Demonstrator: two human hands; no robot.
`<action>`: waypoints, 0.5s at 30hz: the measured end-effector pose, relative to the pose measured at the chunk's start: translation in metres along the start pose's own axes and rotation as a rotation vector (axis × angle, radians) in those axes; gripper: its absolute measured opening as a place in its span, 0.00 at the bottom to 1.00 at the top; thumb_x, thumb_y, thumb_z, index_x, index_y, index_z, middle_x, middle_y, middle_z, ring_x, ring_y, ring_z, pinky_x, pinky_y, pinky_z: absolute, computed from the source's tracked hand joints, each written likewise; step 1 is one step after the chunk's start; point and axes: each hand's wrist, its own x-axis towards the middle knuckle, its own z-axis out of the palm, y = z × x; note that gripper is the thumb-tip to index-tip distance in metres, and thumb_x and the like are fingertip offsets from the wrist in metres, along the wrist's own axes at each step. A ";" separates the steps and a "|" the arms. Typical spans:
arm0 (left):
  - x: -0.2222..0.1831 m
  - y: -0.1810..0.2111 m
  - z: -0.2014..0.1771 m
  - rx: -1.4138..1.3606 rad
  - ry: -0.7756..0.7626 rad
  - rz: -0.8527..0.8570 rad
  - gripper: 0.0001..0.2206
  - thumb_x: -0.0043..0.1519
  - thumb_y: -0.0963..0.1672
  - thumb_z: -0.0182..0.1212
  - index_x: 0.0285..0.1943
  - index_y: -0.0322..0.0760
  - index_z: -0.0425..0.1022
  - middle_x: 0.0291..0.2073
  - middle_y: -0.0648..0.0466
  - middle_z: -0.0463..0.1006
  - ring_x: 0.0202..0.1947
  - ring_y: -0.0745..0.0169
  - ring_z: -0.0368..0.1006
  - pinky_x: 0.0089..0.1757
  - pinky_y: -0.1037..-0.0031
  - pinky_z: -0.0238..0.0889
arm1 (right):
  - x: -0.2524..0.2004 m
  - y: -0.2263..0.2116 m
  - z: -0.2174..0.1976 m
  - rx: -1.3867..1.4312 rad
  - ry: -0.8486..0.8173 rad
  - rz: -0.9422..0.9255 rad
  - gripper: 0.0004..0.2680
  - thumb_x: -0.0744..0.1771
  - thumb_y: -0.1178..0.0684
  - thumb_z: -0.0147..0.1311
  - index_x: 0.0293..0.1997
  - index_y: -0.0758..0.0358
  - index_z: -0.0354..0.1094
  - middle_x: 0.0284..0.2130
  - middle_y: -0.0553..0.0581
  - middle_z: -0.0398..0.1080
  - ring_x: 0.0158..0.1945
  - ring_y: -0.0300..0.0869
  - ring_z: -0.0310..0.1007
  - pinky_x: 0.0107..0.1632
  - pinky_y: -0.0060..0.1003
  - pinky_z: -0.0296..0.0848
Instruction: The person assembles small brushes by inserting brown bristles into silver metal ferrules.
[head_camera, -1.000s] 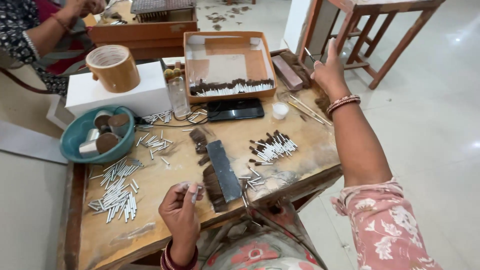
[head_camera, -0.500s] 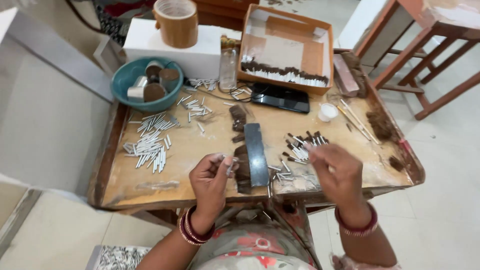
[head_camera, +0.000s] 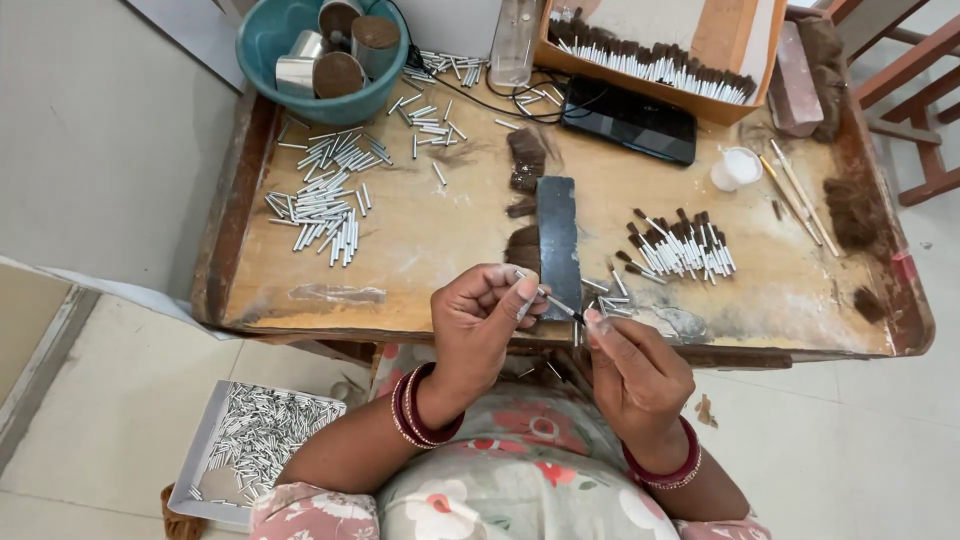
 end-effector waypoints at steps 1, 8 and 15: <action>0.001 0.001 0.000 0.002 0.000 -0.001 0.07 0.67 0.42 0.64 0.46 0.30 0.77 0.36 0.52 0.84 0.35 0.71 0.79 0.36 0.80 0.71 | 0.001 0.001 0.001 0.001 0.001 0.002 0.09 0.66 0.67 0.61 0.50 0.68 0.75 0.38 0.61 0.75 0.37 0.44 0.78 0.40 0.33 0.74; -0.007 -0.009 0.003 0.015 -0.027 0.025 0.06 0.69 0.41 0.64 0.42 0.29 0.76 0.34 0.54 0.82 0.34 0.75 0.77 0.37 0.81 0.71 | -0.006 0.003 0.005 -0.011 0.009 -0.013 0.08 0.66 0.67 0.61 0.48 0.67 0.75 0.38 0.61 0.75 0.38 0.45 0.79 0.41 0.33 0.76; -0.017 0.010 0.017 0.035 -0.107 0.192 0.04 0.69 0.39 0.63 0.44 0.27 0.76 0.40 0.49 0.82 0.45 0.65 0.76 0.47 0.76 0.70 | -0.009 0.004 -0.006 0.141 0.004 0.151 0.08 0.64 0.58 0.63 0.45 0.69 0.75 0.45 0.68 0.73 0.42 0.46 0.76 0.43 0.32 0.73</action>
